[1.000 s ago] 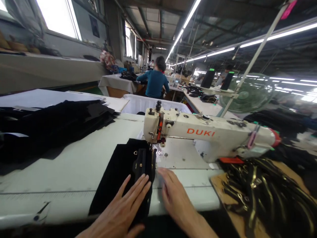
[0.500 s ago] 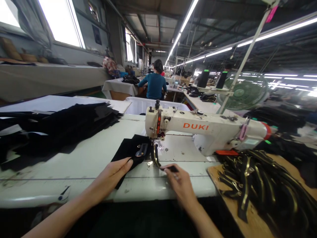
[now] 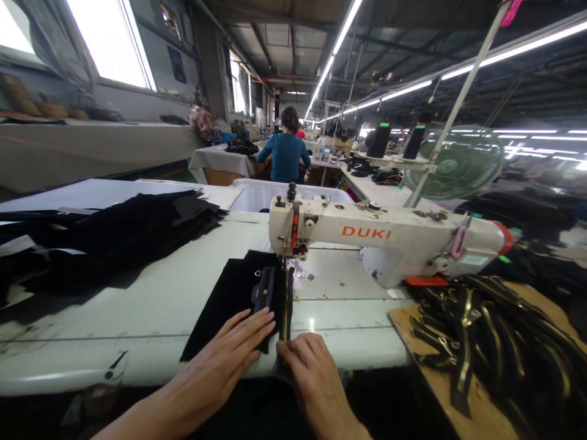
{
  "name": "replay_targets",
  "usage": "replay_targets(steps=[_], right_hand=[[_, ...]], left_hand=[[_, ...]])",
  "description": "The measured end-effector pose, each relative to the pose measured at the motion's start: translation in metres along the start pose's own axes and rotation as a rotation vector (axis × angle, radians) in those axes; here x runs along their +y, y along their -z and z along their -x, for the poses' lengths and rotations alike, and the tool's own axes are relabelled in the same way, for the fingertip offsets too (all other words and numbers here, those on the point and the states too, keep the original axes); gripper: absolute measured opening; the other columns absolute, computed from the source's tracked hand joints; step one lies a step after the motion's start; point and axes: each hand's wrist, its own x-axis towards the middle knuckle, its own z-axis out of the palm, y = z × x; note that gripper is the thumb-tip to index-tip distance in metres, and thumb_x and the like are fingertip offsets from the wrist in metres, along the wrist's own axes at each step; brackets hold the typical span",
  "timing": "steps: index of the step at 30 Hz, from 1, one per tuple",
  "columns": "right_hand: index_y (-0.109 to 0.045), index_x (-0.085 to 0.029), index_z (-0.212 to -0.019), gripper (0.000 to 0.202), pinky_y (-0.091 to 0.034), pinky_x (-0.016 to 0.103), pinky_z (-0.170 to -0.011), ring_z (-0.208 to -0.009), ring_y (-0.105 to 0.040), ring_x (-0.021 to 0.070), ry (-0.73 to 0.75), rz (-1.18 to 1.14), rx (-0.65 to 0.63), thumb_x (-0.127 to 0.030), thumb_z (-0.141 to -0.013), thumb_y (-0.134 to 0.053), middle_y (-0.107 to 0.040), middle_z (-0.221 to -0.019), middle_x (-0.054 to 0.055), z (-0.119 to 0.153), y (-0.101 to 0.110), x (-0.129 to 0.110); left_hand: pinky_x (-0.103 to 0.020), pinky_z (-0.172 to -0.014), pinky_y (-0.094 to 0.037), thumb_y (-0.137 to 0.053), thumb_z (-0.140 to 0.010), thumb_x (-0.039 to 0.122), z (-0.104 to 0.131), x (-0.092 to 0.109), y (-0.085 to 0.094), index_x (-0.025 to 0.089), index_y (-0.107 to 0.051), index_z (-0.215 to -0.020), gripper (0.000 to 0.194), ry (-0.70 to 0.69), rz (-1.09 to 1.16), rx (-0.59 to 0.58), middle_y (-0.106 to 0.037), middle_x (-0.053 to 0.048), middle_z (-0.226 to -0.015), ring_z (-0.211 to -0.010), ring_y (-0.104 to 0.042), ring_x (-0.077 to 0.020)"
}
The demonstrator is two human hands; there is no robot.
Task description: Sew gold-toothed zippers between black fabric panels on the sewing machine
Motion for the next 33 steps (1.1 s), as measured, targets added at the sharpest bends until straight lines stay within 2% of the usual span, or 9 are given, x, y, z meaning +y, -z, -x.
replay_targets(steps=[6, 15, 17, 19, 22, 25, 28, 30, 33], right_hand=[[-0.059, -0.014, -0.123, 0.03, -0.047, 0.038, -0.078, -0.084, -0.054, 0.0233, 0.027, -0.03, 0.097, -0.012, -0.101, -0.038, -0.064, -0.092, 0.008, 0.005, -0.001, -0.002], [-0.059, -0.015, -0.121, 0.029, -0.046, 0.037, -0.078, -0.08, -0.055, 0.022, 0.051, -0.022, 0.121, -0.013, -0.103, -0.036, -0.065, -0.089, 0.007, 0.001, 0.001, -0.004], [-0.059, -0.014, -0.121, 0.029, -0.046, 0.037, -0.078, -0.08, -0.055, 0.0224, 0.062, -0.002, 0.118, -0.012, -0.102, -0.037, -0.065, -0.089, 0.007, 0.001, 0.001, -0.003], [-0.059, -0.013, -0.121, 0.029, -0.047, 0.037, -0.077, -0.079, -0.056, 0.0226, 0.082, 0.013, 0.118, -0.01, -0.1, -0.039, -0.065, -0.087, 0.008, 0.002, 0.0, -0.003], [-0.061, -0.013, -0.118, 0.032, -0.048, 0.036, -0.071, -0.076, -0.056, 0.0228, 0.119, 0.033, 0.112, -0.005, -0.094, -0.042, -0.064, -0.085, 0.008, 0.001, 0.006, -0.001], [-0.064, -0.02, -0.107, 0.038, -0.049, 0.034, -0.066, -0.078, -0.056, 0.0222, 0.068, -0.052, 0.05, 0.0, -0.081, -0.045, -0.062, -0.087, 0.006, -0.012, 0.018, 0.007], [-0.061, -0.022, -0.121, 0.052, -0.051, 0.039, -0.083, -0.098, -0.056, 0.0236, -0.066, -0.041, 0.019, 0.003, -0.078, -0.044, -0.062, -0.108, 0.008, -0.037, 0.022, 0.021], [-0.057, -0.02, -0.129, 0.056, -0.048, 0.042, -0.093, -0.11, -0.053, 0.0252, -0.072, 0.04, 0.005, 0.004, -0.08, -0.045, -0.06, -0.121, 0.01, -0.053, 0.015, 0.032], [-0.062, -0.016, -0.12, 0.044, -0.049, 0.042, -0.094, -0.107, -0.056, 0.026, 0.012, 0.102, 0.018, 0.002, -0.081, -0.051, -0.064, -0.117, 0.01, -0.066, -0.006, 0.046]], left_hand=[[-0.042, -0.122, -0.022, -0.038, -0.099, 0.005, 0.001, -0.003, -0.024, 0.022, -0.02, -0.157, 0.063, -0.188, -0.171, 0.011, -0.037, -0.006, -0.156, -0.143, -0.034, -0.0206], [-0.041, -0.119, -0.026, -0.037, -0.087, -0.005, -0.001, -0.004, -0.015, 0.022, -0.021, -0.156, 0.076, -0.208, -0.209, -0.071, -0.037, -0.006, -0.156, -0.143, -0.034, -0.0192], [-0.041, -0.119, -0.026, -0.039, -0.091, -0.001, -0.002, -0.004, -0.01, 0.024, -0.023, -0.156, 0.071, -0.185, -0.161, -0.094, -0.038, -0.005, -0.156, -0.143, -0.035, -0.0191], [-0.043, -0.12, -0.026, -0.05, -0.095, 0.013, -0.005, -0.004, -0.004, 0.025, -0.026, -0.155, 0.065, -0.144, -0.075, -0.123, -0.039, -0.005, -0.156, -0.143, -0.036, -0.022], [-0.049, -0.119, -0.025, -0.071, -0.085, 0.033, -0.01, -0.004, 0.005, 0.028, -0.032, -0.153, 0.078, -0.09, 0.056, -0.173, -0.043, -0.005, -0.153, -0.139, -0.041, -0.0286], [-0.053, -0.118, -0.024, -0.075, -0.08, 0.038, -0.013, -0.005, 0.012, 0.032, -0.034, -0.152, 0.082, -0.089, 0.092, -0.205, -0.047, -0.004, -0.15, -0.137, -0.044, -0.0305], [-0.054, -0.119, -0.021, -0.076, -0.08, 0.043, -0.014, -0.004, 0.017, 0.033, -0.032, -0.153, 0.086, -0.119, 0.061, -0.179, -0.046, -0.005, -0.151, -0.137, -0.043, -0.0323], [-0.054, -0.119, -0.022, -0.077, -0.079, 0.045, -0.016, -0.005, 0.019, 0.034, -0.028, -0.154, 0.09, -0.147, 0.026, -0.137, -0.041, -0.005, -0.154, -0.139, -0.04, -0.0337], [-0.048, -0.118, -0.028, -0.067, -0.091, 0.033, -0.022, -0.013, 0.017, 0.035, -0.023, -0.156, 0.079, -0.24, 0.001, -0.114, -0.036, -0.002, -0.156, -0.139, -0.041, -0.0292]])
